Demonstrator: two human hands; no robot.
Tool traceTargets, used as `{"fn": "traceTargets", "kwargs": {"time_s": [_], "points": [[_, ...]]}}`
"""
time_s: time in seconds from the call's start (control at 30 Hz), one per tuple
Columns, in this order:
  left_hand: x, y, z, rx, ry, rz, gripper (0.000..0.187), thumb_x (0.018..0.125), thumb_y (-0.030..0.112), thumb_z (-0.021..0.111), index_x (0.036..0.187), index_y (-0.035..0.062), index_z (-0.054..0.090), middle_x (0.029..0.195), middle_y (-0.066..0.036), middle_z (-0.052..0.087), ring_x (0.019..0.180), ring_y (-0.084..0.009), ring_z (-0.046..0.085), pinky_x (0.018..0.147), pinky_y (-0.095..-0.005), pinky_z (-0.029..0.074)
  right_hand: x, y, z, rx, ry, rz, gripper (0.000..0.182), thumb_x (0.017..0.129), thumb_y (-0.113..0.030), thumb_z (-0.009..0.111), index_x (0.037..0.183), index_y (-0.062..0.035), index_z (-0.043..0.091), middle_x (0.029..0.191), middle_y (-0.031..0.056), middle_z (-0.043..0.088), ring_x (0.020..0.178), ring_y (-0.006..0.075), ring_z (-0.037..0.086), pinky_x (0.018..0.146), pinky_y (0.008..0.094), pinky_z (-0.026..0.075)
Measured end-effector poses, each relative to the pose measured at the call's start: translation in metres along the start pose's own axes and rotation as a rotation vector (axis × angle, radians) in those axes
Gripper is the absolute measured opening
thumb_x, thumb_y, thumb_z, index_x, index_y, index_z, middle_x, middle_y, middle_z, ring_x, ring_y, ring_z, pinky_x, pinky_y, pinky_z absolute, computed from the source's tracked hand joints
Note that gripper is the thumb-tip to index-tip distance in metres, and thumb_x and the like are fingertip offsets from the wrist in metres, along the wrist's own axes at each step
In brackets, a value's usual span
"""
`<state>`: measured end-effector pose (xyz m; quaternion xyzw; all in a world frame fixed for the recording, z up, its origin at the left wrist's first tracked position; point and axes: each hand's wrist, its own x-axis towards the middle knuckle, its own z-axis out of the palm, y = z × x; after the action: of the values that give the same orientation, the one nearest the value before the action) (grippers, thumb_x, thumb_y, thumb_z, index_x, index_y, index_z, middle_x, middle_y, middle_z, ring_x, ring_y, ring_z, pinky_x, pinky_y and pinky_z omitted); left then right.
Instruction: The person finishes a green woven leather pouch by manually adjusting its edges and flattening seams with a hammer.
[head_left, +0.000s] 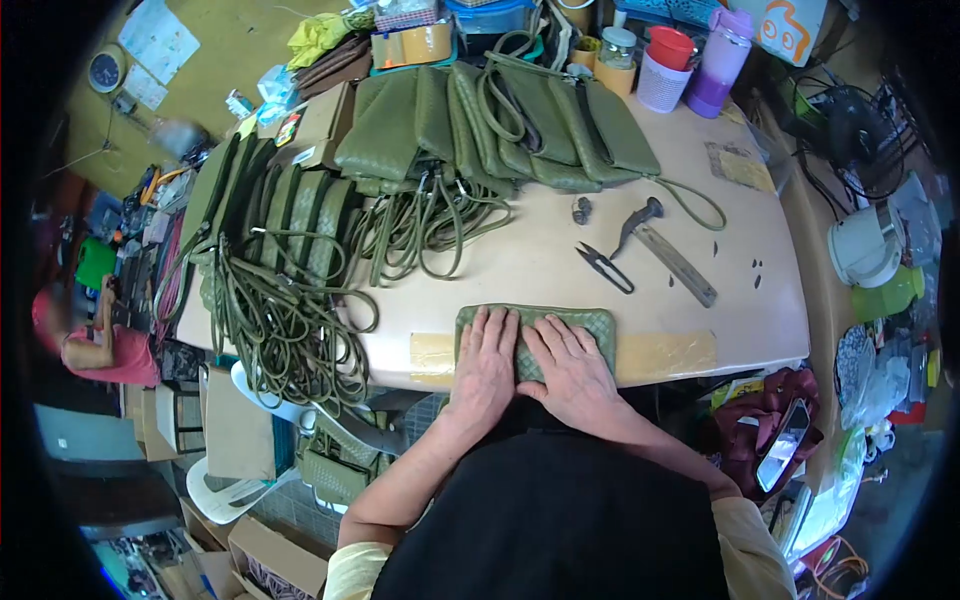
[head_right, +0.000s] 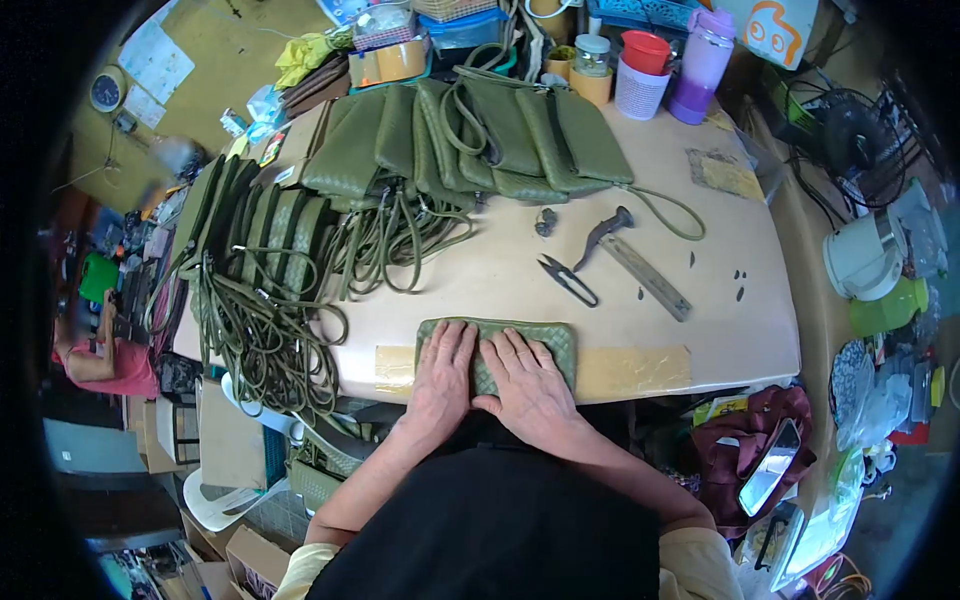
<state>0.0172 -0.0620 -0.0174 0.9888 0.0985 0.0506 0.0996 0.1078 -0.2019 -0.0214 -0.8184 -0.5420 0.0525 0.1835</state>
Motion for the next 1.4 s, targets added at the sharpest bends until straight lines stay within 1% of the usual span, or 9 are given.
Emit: {"fn": "traceTargets", "kwargs": {"time_s": [0.23, 0.73, 0.87, 0.9, 1.0, 1.13, 1.23, 1.3, 1.4], "points": [[0.004, 0.001, -0.006, 0.022, -0.082, -0.023, 0.071, 0.077, 0.002, 0.059, 0.144, 0.0075, 0.035, 0.136, -0.022, 0.039, 0.131, -0.0434, 0.036, 0.108, -0.0527, 0.033, -0.022, 0.011, -0.013, -0.082, 0.046, 0.108, 0.079, 0.076, -0.053, 0.068, 0.137, -0.0075, 0.045, 0.146, 0.0206, 0.034, 0.137, 0.0333, 0.030, 0.111, 0.0518, 0.020], [-0.009, -0.025, -0.018, -0.055, 0.095, -0.030, 0.052, 0.088, 0.010, 0.054, 0.137, 0.0015, 0.041, 0.123, -0.022, 0.051, 0.114, -0.0358, 0.052, 0.096, -0.0424, 0.043, -0.028, 0.024, -0.036, -0.103, -0.070, 0.109, 0.097, 0.068, -0.066, 0.067, 0.138, -0.0042, 0.043, 0.147, 0.0155, 0.036, 0.139, 0.0267, 0.032, 0.114, 0.0531, 0.017], [0.018, -0.051, -0.015, -0.193, 0.232, -0.158, 0.021, 0.085, 0.011, 0.064, 0.102, 0.0016, 0.056, 0.090, -0.016, 0.056, 0.084, -0.0341, 0.059, 0.077, -0.0437, 0.048, -0.015, 0.045, -0.028, 0.090, 0.033, 0.130, 0.046, 0.083, -0.040, 0.066, 0.112, -0.0052, 0.058, 0.127, 0.0153, 0.052, 0.119, 0.0294, 0.048, 0.099, 0.0462, 0.037], [0.021, -0.053, -0.014, -0.300, 0.239, -0.258, 0.020, 0.083, 0.011, 0.066, 0.098, 0.0014, 0.056, 0.089, -0.016, 0.056, 0.082, -0.0331, 0.059, 0.076, -0.0432, 0.048, -0.006, 0.049, -0.030, 0.193, 0.053, 0.200, 0.024, 0.083, -0.020, 0.068, 0.099, -0.0050, 0.059, 0.110, 0.0143, 0.054, 0.104, 0.0321, 0.052, 0.089, 0.0432, 0.043], [0.017, -0.061, -0.005, -0.353, 0.218, -0.293, 0.023, 0.080, 0.011, 0.071, 0.096, 0.0019, 0.057, 0.084, -0.014, 0.055, 0.076, -0.0310, 0.058, 0.073, -0.0402, 0.047, 0.007, 0.051, -0.014, 0.183, 0.388, 0.208, 0.026, 0.078, -0.009, 0.071, 0.099, -0.0030, 0.058, 0.103, 0.0145, 0.052, 0.101, 0.0342, 0.051, 0.087, 0.0426, 0.043], [0.013, -0.052, -0.015, -0.468, -0.025, -0.496, 0.029, 0.078, 0.007, 0.074, 0.101, 0.0014, 0.056, 0.085, -0.011, 0.062, 0.078, -0.0217, 0.061, 0.074, -0.0314, 0.049, 0.017, 0.072, -0.016, 0.226, 0.402, 0.253, 0.031, 0.074, -0.004, 0.073, 0.101, -0.0013, 0.058, 0.105, 0.0139, 0.052, 0.103, 0.0348, 0.051, 0.088, 0.0429, 0.044], [0.004, -0.057, 0.003, -1.444, 0.264, -0.515, 0.040, 0.074, -0.003, 0.076, 0.109, -0.0015, 0.056, 0.084, -0.002, 0.065, 0.076, -0.0098, 0.060, 0.073, -0.0240, 0.051, 0.032, 0.081, -0.025, 0.314, 0.296, 0.080, 0.032, 0.077, -0.009, 0.073, 0.105, -0.0022, 0.059, 0.107, 0.0130, 0.053, 0.106, 0.0329, 0.051, 0.091, 0.0426, 0.042], [-0.002, -0.042, -0.004, -1.509, 0.306, -0.509, 0.042, 0.074, -0.003, 0.076, 0.111, -0.0011, 0.055, 0.085, -0.002, 0.065, 0.076, -0.0090, 0.060, 0.073, -0.0227, 0.050, 0.038, 0.075, -0.041, 0.196, 0.074, 0.071, 0.031, 0.079, -0.015, 0.072, 0.106, -0.0050, 0.062, 0.106, 0.0123, 0.056, 0.105, 0.0311, 0.053, 0.094, 0.0419, 0.039], [-0.009, -0.017, -0.024, -1.529, 0.371, -0.497, 0.038, 0.074, -0.002, 0.077, 0.107, -0.0012, 0.059, 0.084, -0.003, 0.065, 0.077, -0.0076, 0.060, 0.073, -0.0203, 0.050, 0.039, 0.034, -0.044, 0.375, 0.204, -0.161, 0.025, 0.080, -0.019, 0.071, 0.102, -0.0074, 0.066, 0.094, 0.0106, 0.061, 0.096, 0.0300, 0.057, 0.094, 0.0408, 0.037]]}}
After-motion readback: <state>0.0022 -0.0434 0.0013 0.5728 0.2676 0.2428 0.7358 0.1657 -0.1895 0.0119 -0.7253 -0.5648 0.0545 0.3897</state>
